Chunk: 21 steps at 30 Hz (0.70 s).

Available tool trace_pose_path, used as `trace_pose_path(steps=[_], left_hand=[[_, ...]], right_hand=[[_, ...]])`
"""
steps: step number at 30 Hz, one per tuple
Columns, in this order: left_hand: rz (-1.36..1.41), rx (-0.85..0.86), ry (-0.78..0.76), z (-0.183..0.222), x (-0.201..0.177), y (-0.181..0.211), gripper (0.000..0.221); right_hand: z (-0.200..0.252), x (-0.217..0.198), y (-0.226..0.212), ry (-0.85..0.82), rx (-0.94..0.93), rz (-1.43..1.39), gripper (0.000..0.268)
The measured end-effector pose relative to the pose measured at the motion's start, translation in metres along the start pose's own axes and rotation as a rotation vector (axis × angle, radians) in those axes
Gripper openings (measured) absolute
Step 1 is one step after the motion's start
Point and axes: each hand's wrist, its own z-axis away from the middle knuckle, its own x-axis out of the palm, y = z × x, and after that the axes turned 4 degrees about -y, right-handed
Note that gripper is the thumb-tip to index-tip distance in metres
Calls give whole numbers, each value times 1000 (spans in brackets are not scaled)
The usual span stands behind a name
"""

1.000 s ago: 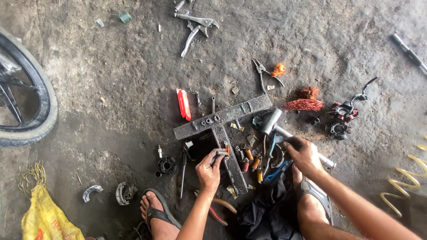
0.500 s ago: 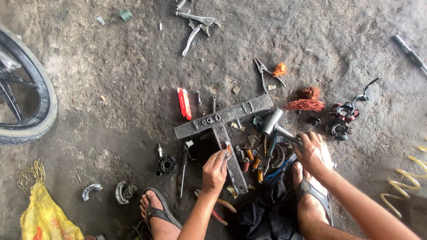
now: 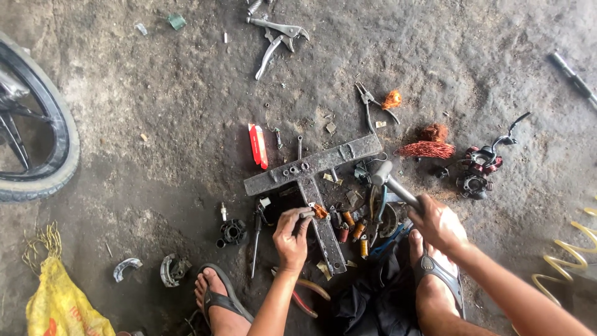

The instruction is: Repairing a motorcycle engine component on a stand using a hammer and punch.

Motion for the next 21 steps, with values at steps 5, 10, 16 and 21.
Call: trace_pose_path(steps=[5,10,16,21], left_hand=[[-116,49,-189,-30,-7,14,16],[-341,215,-442,-46,-13,17,26],[-747,217,-399,-24,15,-7,23],[-804,-207,-353,-23,30,2,25]], right_hand=[[15,0,-16,-74,198,-158,41],[30,-11,-33,-92,210,-252,39],[36,-20,-43,-128,213,-305,38],[34,-23,-46,-170,262,-306,37]])
